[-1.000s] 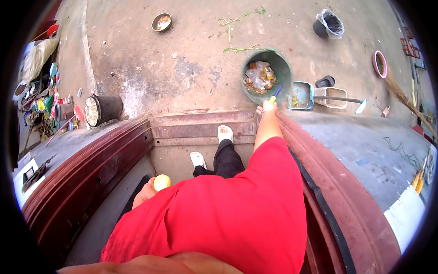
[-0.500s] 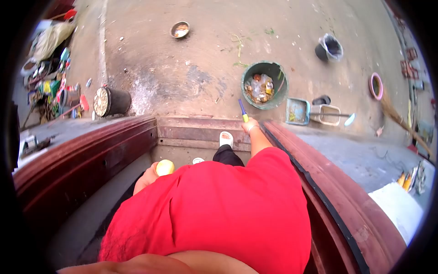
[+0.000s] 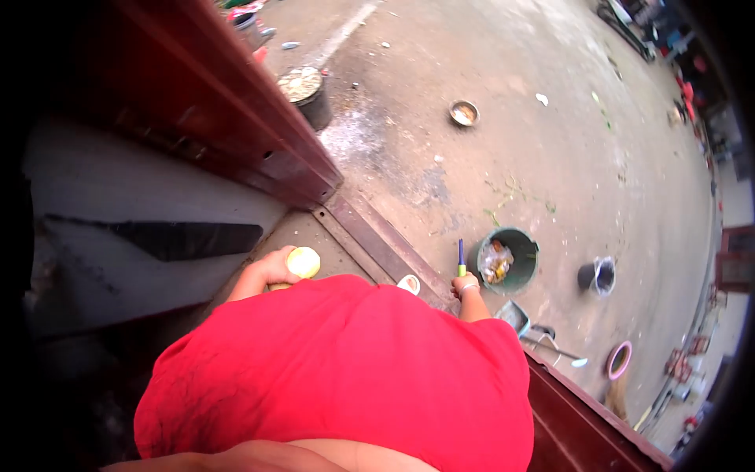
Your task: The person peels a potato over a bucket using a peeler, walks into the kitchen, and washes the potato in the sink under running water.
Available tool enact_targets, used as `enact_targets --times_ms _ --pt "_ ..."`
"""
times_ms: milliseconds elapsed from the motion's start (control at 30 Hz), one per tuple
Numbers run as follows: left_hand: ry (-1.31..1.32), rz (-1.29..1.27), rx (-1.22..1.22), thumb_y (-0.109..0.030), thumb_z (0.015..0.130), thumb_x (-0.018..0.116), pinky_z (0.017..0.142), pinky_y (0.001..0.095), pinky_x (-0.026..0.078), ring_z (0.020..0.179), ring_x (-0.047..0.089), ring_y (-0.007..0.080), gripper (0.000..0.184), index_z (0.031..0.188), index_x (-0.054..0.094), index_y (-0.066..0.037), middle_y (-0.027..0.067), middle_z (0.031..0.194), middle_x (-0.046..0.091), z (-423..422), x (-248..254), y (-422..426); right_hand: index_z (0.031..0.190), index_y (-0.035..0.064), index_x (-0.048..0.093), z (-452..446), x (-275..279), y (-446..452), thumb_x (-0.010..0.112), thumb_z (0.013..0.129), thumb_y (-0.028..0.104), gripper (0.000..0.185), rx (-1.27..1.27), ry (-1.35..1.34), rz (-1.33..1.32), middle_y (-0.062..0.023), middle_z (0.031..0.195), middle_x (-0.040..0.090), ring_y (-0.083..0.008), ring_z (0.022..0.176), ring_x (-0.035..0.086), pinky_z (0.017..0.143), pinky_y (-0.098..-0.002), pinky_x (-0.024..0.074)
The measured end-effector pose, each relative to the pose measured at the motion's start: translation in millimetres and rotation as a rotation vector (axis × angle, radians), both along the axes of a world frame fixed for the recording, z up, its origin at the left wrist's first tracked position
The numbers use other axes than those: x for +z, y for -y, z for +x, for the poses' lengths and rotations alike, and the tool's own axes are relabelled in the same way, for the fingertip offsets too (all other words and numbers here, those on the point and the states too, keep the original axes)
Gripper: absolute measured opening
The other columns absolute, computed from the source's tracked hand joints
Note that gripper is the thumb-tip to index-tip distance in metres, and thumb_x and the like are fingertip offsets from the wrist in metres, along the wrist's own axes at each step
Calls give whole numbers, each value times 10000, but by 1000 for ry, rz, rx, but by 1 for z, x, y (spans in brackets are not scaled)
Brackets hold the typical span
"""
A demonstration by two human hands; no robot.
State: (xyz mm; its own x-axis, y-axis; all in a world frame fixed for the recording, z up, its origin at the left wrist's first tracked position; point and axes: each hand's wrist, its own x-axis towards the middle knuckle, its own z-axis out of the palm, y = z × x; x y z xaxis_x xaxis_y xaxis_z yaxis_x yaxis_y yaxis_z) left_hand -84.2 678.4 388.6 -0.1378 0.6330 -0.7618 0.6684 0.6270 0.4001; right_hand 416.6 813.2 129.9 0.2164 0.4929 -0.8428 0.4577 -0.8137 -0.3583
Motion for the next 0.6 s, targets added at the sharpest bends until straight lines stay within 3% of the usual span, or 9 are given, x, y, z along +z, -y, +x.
enact_targets --times_ms 100,233,433,600 --pt "12 72 127 -386 520 909 989 368 456 1174 576 308 1052 1387 424 -38 202 1247 603 -62 -24 79 1192 95 539 -61 26 11 667 764 31 451 125 6 49 -87 794 629 -209 580 643 439 -336 489" --pt "67 74 378 -411 505 909 999 363 452 1187 565 316 1094 1385 413 8 225 1272 579 -123 -8 202 1200 102 550 -146 28 28 690 770 103 451 355 -44 69 -99 848 644 -220 659 661 511 -339 500" --pt "-108 134 733 -439 480 909 981 366 464 1168 573 312 1094 1354 441 23 226 1269 575 -176 -29 406 1168 92 600 -298 16 31 676 795 290 428 1016 -64 150 -123 963 670 -242 835 659 690 -354 499" --pt "-156 133 1048 -412 507 906 961 373 472 1144 586 307 1016 1332 467 -13 195 1236 600 -155 -13 508 1141 84 642 -424 -14 25 664 816 446 487 1632 -129 271 -143 1059 692 -260 982 659 838 -368 498"
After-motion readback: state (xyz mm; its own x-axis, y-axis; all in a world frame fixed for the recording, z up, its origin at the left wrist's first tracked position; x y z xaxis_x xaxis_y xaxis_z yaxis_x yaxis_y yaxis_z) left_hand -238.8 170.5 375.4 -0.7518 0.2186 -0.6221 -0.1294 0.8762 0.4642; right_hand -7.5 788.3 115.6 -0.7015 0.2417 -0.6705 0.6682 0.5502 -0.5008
